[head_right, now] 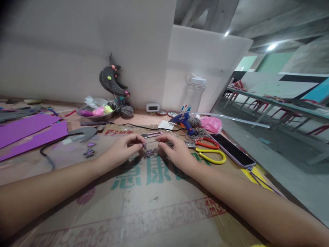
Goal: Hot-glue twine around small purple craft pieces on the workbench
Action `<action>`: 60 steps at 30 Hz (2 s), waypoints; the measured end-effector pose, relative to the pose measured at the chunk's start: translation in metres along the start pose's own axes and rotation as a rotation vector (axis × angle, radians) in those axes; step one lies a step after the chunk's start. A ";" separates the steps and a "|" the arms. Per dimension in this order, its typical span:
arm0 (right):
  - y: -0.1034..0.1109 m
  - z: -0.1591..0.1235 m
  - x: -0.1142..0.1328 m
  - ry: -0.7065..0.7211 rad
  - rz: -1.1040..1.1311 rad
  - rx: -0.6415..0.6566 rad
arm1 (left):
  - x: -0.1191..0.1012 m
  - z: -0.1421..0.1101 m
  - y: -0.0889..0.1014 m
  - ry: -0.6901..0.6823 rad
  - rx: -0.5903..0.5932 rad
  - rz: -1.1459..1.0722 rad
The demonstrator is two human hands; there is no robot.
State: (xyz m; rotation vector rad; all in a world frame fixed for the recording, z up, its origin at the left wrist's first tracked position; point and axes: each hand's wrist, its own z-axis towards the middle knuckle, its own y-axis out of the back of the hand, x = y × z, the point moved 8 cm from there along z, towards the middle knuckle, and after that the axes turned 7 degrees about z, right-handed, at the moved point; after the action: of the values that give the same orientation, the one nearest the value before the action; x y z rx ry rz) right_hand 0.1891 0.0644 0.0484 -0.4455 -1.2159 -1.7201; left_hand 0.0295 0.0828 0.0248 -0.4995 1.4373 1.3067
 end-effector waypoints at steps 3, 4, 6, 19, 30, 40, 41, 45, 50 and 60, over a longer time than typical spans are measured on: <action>0.001 0.001 0.000 -0.012 -0.046 0.010 | -0.002 -0.003 -0.001 0.009 0.026 -0.014; 0.001 0.001 0.000 -0.011 -0.037 0.016 | -0.003 -0.004 0.000 0.008 0.022 -0.007; -0.001 0.001 -0.001 -0.011 0.015 0.033 | -0.002 -0.004 0.002 0.003 0.004 0.024; -0.002 -0.005 0.007 0.119 0.017 0.030 | -0.011 -0.002 -0.002 -0.187 -0.002 0.582; -0.015 -0.014 0.033 0.331 -0.099 0.152 | -0.039 -0.017 -0.009 -0.437 0.004 0.457; -0.016 -0.016 0.034 0.389 -0.172 0.154 | -0.032 -0.014 -0.011 -0.407 0.009 0.427; -0.016 -0.014 0.033 0.390 -0.186 0.149 | -0.031 -0.014 -0.010 -0.398 -0.014 0.432; -0.014 -0.010 0.032 0.405 -0.226 0.142 | -0.030 -0.011 -0.003 -0.298 -0.056 0.393; -0.012 -0.008 0.030 0.386 -0.219 0.126 | -0.017 -0.006 -0.010 -0.145 0.103 0.086; -0.010 -0.007 0.030 0.365 -0.222 0.115 | 0.011 0.002 -0.017 0.035 0.133 -0.339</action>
State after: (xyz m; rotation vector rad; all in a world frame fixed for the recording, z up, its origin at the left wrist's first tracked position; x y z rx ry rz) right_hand 0.1681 0.0446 0.0618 0.0759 -1.1175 -1.8080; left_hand 0.0407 0.0829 0.0085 -0.6473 1.3865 0.9313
